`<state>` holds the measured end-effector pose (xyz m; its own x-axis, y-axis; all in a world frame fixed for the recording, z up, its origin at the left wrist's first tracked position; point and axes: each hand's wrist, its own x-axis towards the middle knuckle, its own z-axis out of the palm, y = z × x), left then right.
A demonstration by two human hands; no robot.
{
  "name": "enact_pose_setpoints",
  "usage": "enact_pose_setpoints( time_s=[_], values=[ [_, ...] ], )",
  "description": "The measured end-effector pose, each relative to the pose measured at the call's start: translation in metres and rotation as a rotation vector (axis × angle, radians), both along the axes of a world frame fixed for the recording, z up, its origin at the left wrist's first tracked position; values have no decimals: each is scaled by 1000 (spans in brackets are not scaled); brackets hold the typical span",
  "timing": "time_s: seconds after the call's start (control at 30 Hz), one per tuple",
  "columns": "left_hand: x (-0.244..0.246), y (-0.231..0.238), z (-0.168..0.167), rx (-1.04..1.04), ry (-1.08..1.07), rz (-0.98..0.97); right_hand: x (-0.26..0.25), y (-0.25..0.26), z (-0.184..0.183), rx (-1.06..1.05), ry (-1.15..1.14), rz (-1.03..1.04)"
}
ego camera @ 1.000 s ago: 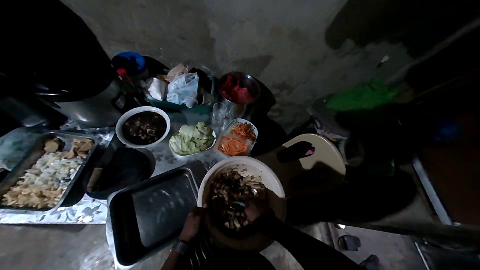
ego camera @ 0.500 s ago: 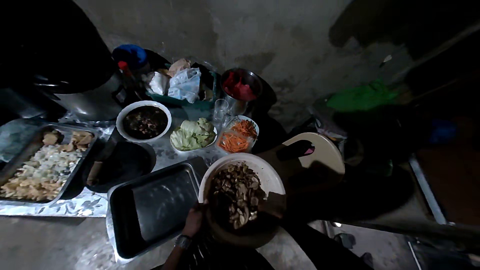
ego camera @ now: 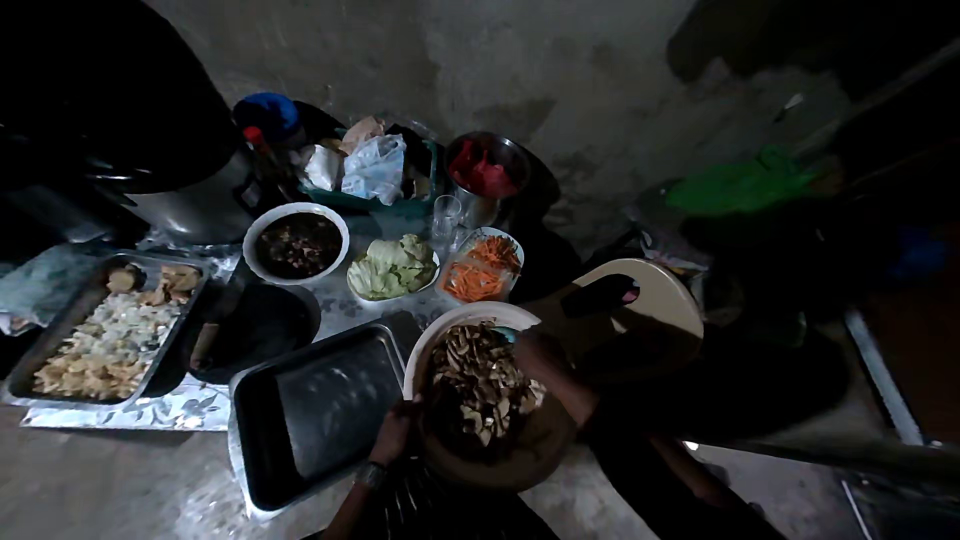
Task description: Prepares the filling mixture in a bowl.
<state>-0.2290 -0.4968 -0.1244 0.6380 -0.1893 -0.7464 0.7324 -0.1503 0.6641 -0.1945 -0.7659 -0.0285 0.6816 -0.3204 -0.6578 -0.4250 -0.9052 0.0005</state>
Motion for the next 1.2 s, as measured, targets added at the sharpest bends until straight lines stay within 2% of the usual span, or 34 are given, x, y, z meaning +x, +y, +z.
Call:
enact_pose_setpoints(
  time_s=[0.07,0.13,0.23,0.3,0.37,0.43,0.53,0.63,0.8,0.87,1.0,1.1,1.2],
  values=[
    [2,0,-3,3,-5,-3,3,23,-21,90,-34,68],
    [2,1,-6,-7,-3,1,-3,38,-27,158,-12,236],
    [1,-1,-2,-6,0,5,-22,30,0,148,39,426],
    [0,-1,1,2,-10,2,-36,25,35,103,83,440],
    [-1,0,2,-9,-15,1,-51,32,53,125,156,421],
    [-1,0,0,-26,-16,13,-66,51,42,200,234,324],
    [-2,0,-4,-44,-10,16,-64,72,3,195,345,119],
    [-3,0,-2,-44,4,1,-60,42,-14,181,228,225],
    [1,3,-2,-36,1,-27,-35,7,33,51,66,142],
    [0,4,-2,-46,14,-25,-10,2,30,7,-26,119],
    [4,3,6,-57,26,-17,18,33,0,117,-66,265],
    [5,5,3,-51,11,-36,-10,66,-9,244,0,414],
    [4,4,0,-51,14,-47,-48,61,-7,267,14,559]
  ],
)
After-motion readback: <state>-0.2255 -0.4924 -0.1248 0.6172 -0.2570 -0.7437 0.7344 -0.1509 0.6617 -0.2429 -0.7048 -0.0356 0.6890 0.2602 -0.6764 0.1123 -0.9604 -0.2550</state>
